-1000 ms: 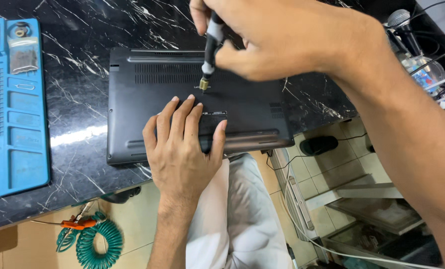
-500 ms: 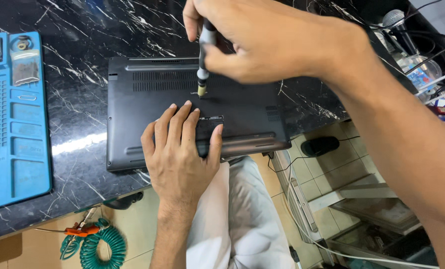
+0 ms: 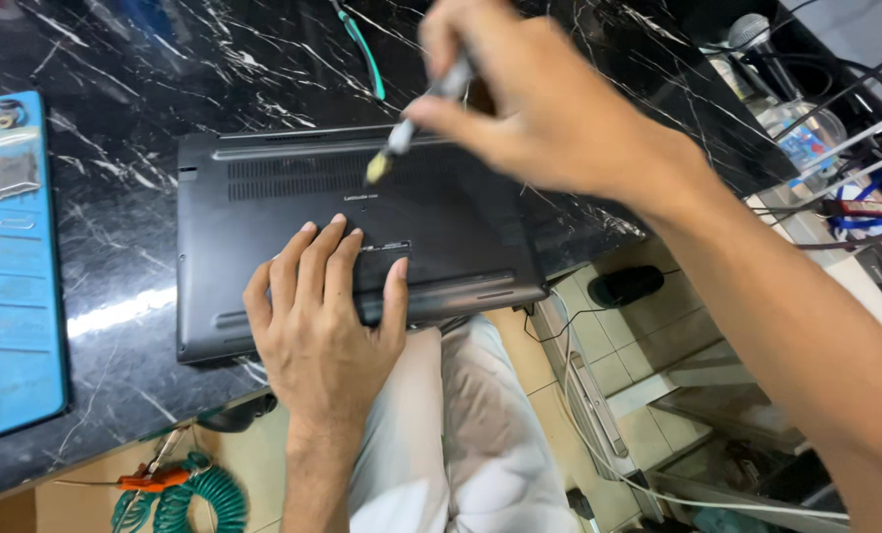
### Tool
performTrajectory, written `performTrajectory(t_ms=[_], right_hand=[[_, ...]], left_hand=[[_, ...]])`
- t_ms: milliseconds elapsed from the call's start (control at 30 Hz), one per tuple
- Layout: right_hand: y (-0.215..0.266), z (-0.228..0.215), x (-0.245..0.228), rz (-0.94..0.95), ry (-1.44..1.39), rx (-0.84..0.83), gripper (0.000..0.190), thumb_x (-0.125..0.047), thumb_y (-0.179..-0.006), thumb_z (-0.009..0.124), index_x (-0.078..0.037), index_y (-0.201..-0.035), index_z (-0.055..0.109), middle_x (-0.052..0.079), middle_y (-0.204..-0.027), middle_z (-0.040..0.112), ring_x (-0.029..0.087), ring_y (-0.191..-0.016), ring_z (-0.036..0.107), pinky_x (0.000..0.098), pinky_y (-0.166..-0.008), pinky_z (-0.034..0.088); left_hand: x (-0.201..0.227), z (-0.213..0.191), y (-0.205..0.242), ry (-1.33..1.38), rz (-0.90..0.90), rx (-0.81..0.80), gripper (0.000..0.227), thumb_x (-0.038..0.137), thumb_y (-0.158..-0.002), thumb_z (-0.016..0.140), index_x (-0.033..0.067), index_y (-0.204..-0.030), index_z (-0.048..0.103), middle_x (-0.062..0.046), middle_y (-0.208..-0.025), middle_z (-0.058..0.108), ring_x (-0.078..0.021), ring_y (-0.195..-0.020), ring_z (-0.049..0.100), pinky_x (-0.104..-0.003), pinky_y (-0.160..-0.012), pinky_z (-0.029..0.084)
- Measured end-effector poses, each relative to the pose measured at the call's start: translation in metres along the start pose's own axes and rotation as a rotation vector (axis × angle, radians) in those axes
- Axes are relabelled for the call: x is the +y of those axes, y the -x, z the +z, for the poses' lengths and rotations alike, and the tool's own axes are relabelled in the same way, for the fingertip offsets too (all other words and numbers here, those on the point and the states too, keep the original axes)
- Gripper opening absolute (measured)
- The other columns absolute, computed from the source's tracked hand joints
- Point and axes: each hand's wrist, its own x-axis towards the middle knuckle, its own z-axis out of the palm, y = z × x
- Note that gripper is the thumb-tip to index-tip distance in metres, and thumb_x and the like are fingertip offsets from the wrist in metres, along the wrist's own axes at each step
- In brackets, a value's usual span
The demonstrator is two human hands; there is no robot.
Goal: The person uses a screwdriver to remove screws from the bottom casing of a laptop. They systematically unscrew fasteners from various locations on the device's underside while it rests on a workbench.
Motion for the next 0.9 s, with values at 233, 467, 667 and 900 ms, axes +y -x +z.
performTrajectory(t_ms=[233,467,667,900], right_hand=[[0.068,-0.022,0.061,0.248,-0.047,0.307,0.02,0.004,-0.134,0.065,0.001,-0.132,0.045,0.021,-0.105,0.076,0.018,-0.058,0.065,0.0287,-0.054,0.054],[0.085,-0.008,0.094,0.368,-0.047,0.372,0.023,-0.011,-0.128,0.071,-0.006,-0.129,0.049,0.013,-0.1,0.078,0.016,-0.09,0.082,0.0251,-0.062,0.053],[0.082,-0.003,0.096,0.402,-0.077,0.36,0.021,-0.014,-0.124,0.07,-0.008,-0.125,0.05,0.009,-0.099,0.081,0.011,-0.074,0.068,0.0253,-0.061,0.046],[0.074,-0.01,0.093,0.405,0.003,0.299,0.027,-0.013,-0.119,0.077,-0.011,-0.12,0.051,-0.002,-0.093,0.062,0.01,-0.065,0.051,0.0288,-0.06,0.041]], left_hand=[[0.003,-0.001,-0.002,-0.014,0.003,0.012,0.035,0.039,-0.111,0.084,0.0074,-0.124,0.086,-0.007,-0.138,0.086,-0.0307,-0.135,0.077,-0.049,-0.114,0.051],[0.033,0.009,-0.022,0.012,-0.009,-0.159,0.039,0.04,-0.108,0.077,0.0085,-0.129,0.085,-0.008,-0.143,0.082,-0.0316,-0.142,0.07,-0.053,-0.12,0.044],[0.045,0.061,-0.06,0.069,0.124,-0.364,0.074,0.059,-0.106,0.07,0.0011,-0.153,0.07,-0.014,-0.164,0.07,-0.0351,-0.163,0.053,-0.057,-0.133,0.034],[0.025,0.133,-0.112,0.139,0.326,-0.748,0.145,0.096,-0.086,0.081,-0.0071,-0.176,0.033,-0.022,-0.183,0.041,-0.0375,-0.176,0.023,-0.056,-0.141,0.014]])
